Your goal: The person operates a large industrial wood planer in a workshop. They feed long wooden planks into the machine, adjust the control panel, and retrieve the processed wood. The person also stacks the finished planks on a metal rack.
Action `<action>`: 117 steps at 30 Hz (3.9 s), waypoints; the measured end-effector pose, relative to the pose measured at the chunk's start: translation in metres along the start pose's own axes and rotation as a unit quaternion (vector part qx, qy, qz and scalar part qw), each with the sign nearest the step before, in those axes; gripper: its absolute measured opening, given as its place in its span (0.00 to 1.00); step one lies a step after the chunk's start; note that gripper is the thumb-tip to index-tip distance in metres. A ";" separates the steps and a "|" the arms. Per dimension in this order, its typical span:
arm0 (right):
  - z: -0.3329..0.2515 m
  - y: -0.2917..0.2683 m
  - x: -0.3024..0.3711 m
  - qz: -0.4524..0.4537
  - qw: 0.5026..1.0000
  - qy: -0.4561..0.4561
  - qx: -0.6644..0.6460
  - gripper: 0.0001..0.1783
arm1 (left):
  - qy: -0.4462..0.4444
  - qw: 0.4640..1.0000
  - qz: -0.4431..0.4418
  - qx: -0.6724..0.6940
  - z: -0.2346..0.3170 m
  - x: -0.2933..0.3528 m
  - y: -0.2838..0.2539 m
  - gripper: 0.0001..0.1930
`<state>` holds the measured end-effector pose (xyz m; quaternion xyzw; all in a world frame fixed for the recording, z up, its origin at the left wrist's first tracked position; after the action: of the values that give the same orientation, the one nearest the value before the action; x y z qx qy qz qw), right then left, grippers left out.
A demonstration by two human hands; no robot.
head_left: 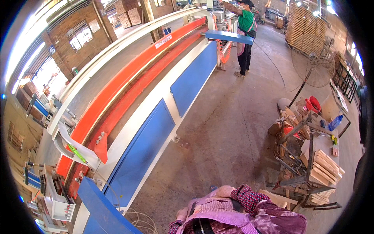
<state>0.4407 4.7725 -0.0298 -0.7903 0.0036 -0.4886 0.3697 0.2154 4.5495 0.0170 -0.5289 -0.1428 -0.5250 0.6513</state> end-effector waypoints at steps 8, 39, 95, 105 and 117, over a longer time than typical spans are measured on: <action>0.000 0.013 -0.009 -0.002 1.000 0.006 -0.005 0.27 | -0.076 0.993 0.011 0.089 -0.015 -0.004 0.000 0.23; -0.015 -0.006 0.015 -0.045 0.998 -0.027 -0.034 0.35 | -0.083 0.985 0.017 0.150 -0.110 -0.088 0.059 0.37; 0.144 -0.185 -0.100 0.106 0.989 -0.096 0.034 0.15 | 0.070 0.988 -0.006 0.138 0.211 -0.204 -0.088 0.24; 0.227 -0.338 -0.206 0.190 0.971 -0.084 0.116 0.16 | 0.398 0.878 0.136 0.228 0.512 -0.317 -0.298 0.25; 0.333 -0.523 -0.311 0.206 0.978 -0.033 -0.001 0.16 | 0.469 0.808 0.168 0.315 0.737 -0.439 -0.449 0.33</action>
<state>0.3502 5.4600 -0.0448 -0.7884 0.1550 -0.3756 0.4619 -0.0665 5.4512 0.2279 0.0003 0.1138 -0.5180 0.8478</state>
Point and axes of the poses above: each hand's wrist, its own x-axis away from the middle knuckle, its own y-axis out of the palm, z = x × y, the point moved 6 cm from there along -x, towards the middle knuckle, and after that the axes turned 15 degrees about x, right-handed, at the moved point
